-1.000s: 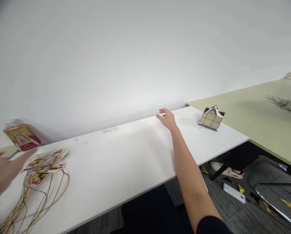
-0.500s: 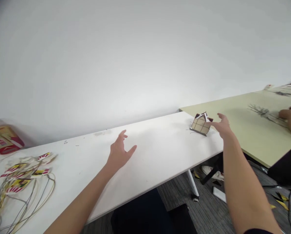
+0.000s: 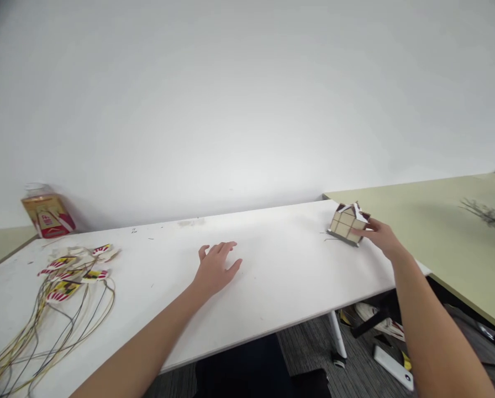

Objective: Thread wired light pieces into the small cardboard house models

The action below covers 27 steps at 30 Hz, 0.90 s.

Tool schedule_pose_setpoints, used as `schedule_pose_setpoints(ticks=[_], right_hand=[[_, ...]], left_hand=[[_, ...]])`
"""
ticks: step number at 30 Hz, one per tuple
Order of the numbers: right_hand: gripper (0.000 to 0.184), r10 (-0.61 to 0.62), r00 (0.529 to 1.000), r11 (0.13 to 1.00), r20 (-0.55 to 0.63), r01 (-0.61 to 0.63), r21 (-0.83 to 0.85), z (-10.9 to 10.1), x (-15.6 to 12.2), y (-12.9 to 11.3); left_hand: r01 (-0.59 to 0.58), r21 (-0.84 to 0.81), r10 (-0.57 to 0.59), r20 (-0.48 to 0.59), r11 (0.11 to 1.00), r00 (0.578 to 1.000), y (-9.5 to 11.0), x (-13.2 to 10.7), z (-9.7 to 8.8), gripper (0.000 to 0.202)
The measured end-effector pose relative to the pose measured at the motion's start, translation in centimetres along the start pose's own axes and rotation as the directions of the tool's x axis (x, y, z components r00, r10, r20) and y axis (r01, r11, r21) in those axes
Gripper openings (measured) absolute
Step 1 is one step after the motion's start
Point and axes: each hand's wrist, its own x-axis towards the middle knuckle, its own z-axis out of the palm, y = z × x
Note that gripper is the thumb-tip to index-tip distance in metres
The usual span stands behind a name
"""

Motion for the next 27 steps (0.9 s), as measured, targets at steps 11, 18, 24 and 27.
schedule_pose_setpoints(ticks=[11,18,24,27], right_hand=[[0.06,-0.663,0.718,0.69,0.21,0.696,-0.2,17.7,-9.9,-14.9],[0.067,-0.792,0.539,0.402,0.286,0.814,-0.42,25.2,-15.6,-19.5],[0.084,-0.784,0.552,0.416,0.284,0.806,-0.421,26.1,-17.2,-22.0],[0.083,-0.773,0.56,0.437,0.297,0.81,-0.39,25.8,-18.2,-24.5]], left_hand=[[0.156,-0.356,-0.195,-0.077,0.921,0.978,-0.1,0.0,-0.4,0.087],[0.092,-0.861,-0.437,-0.159,0.5,0.885,-0.4,1.1,-0.9,0.083],[0.061,-0.99,-0.627,-0.032,0.126,0.778,-1.3,1.9,-1.3,0.065],[0.076,-0.997,-0.635,0.043,0.024,0.772,-1.8,2.1,-1.2,0.07]])
